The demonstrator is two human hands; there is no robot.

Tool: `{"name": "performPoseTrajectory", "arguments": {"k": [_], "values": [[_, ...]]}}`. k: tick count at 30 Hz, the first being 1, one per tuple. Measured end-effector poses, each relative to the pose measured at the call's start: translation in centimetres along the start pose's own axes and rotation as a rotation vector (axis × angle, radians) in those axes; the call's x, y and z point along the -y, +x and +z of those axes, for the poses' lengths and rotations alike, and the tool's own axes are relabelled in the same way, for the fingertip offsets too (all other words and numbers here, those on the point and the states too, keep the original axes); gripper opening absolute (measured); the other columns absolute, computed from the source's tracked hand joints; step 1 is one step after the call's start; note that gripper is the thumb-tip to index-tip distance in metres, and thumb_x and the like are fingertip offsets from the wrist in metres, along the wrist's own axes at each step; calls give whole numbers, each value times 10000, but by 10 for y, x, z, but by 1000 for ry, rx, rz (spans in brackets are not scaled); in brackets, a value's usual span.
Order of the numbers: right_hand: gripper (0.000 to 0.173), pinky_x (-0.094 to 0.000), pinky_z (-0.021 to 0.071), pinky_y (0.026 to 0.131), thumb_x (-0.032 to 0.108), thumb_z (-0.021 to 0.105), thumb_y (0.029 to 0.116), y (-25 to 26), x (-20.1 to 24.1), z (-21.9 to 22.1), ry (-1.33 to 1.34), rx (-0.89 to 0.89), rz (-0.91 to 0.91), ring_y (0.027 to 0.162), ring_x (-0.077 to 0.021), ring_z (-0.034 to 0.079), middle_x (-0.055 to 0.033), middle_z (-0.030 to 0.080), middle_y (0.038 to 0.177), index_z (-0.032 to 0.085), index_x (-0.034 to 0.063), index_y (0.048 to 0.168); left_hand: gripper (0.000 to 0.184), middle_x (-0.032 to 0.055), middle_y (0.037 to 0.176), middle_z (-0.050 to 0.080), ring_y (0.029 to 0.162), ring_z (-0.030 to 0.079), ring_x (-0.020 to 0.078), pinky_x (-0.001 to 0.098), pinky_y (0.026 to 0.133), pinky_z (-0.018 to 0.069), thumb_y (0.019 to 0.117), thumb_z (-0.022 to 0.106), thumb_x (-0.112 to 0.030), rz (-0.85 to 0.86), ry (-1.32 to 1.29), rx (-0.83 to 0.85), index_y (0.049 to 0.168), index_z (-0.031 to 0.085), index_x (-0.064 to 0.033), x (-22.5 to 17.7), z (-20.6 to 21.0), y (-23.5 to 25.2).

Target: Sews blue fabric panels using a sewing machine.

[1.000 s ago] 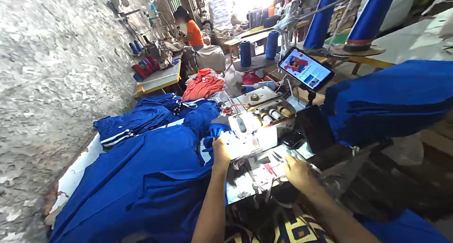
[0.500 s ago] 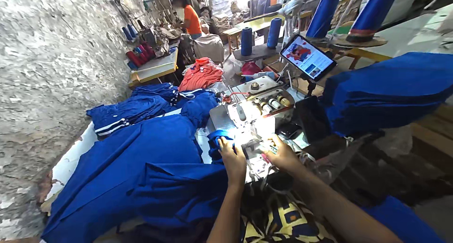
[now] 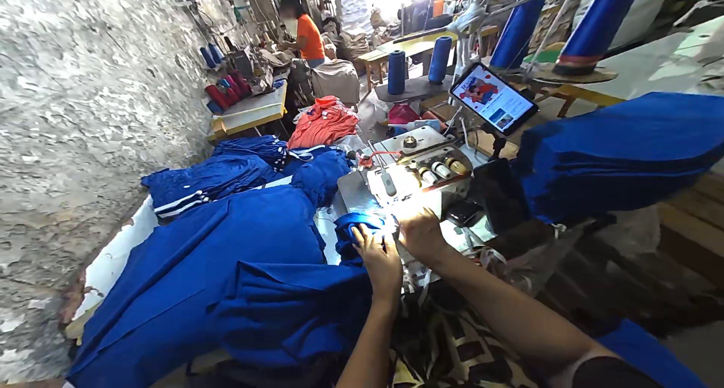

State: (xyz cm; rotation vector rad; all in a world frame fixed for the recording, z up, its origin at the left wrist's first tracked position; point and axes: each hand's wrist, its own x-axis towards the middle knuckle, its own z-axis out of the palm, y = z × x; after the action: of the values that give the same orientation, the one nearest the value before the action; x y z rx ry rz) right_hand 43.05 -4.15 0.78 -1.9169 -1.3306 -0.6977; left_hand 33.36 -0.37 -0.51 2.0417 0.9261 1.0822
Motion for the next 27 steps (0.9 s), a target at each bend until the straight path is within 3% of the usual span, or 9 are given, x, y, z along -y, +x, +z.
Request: {"name": "performPoseTrajectory", "arguments": {"k": [3, 5, 8, 13, 17, 19, 21, 24, 27], "values": [[117, -550, 578, 750, -39, 638, 830, -11, -6, -10, 108, -13, 123, 868, -423, 716, -259, 701, 908, 722, -91, 891, 246, 375, 1408, 528, 1408, 438, 493, 573, 1176, 326, 981, 569, -45, -2, -85, -62, 1051, 697, 153, 14, -3, -2], [180, -574, 570, 798, 11, 674, 840, -31, -25, -19, 211, -1, 206, 902, -420, 708, -255, 702, 959, 731, -94, 975, 354, 316, 1335, 579, 1247, 583, 315, 416, 1066, 460, 1069, 438, -67, -243, -336, -92, 1285, 537, 195, 27, -17, 5], [249, -675, 479, 886, 28, 709, 859, -68, -65, -33, 220, 197, 353, 993, -443, 688, -239, 721, 1080, 744, -42, 1096, 365, 159, 1187, 573, 1041, 599, 204, 377, 917, 521, 1117, 287, -190, -645, -932, -341, 1335, 457, 48, 37, -59, 35], [290, -717, 345, 1002, 17, 692, 905, -94, -99, -41, -48, 442, 449, 1167, -506, 592, -252, 700, 1180, 746, 6, 1190, 323, -16, 1007, 689, 1001, 683, 107, 336, 902, 578, 1122, 257, -248, 44, -1305, -401, 1128, 561, -139, -6, -142, 85], [280, -720, 382, 958, 64, 759, 863, -90, -88, -41, 14, 316, 365, 1114, -524, 597, -302, 672, 1141, 751, -48, 1119, 134, -198, 1025, 717, 946, 669, -44, 212, 826, 582, 1021, 578, -426, 366, -807, 306, 1070, 693, -380, -12, -162, 92], [147, -542, 506, 881, 117, 755, 817, -85, -70, -37, 279, -75, 129, 958, -341, 685, -183, 726, 972, 778, 8, 914, 175, -113, 911, 670, 827, 605, -72, 162, 771, 521, 1024, 571, -264, 451, -397, 701, 1019, 695, -140, -13, -154, 84], [220, -297, 499, 1035, 250, 681, 946, -74, -38, -46, 701, -115, -68, 1173, -136, 613, -67, 682, 1157, 718, 87, 1090, 220, 62, 892, 691, 783, 603, -13, 170, 753, 500, 1025, 538, -107, 608, -132, 999, 1035, 688, 53, -19, -137, 74], [596, -347, 480, 1082, 414, 705, 940, -72, 10, -43, 944, 96, -196, 1300, -175, 568, -120, 616, 1358, 509, 71, 1386, 180, 107, 904, 738, 849, 682, 69, 225, 834, 535, 981, 588, -63, 752, -75, 973, 987, 733, 44, -22, -123, 66], [522, -421, 578, 904, 51, 732, 860, -74, 31, -45, 932, 381, 30, 982, -264, 734, -210, 732, 1074, 519, -112, 1308, 128, 105, 945, 723, 943, 685, 241, 488, 897, 497, 937, 652, -91, 780, 148, 768, 927, 770, -41, -21, -134, 78]]}}
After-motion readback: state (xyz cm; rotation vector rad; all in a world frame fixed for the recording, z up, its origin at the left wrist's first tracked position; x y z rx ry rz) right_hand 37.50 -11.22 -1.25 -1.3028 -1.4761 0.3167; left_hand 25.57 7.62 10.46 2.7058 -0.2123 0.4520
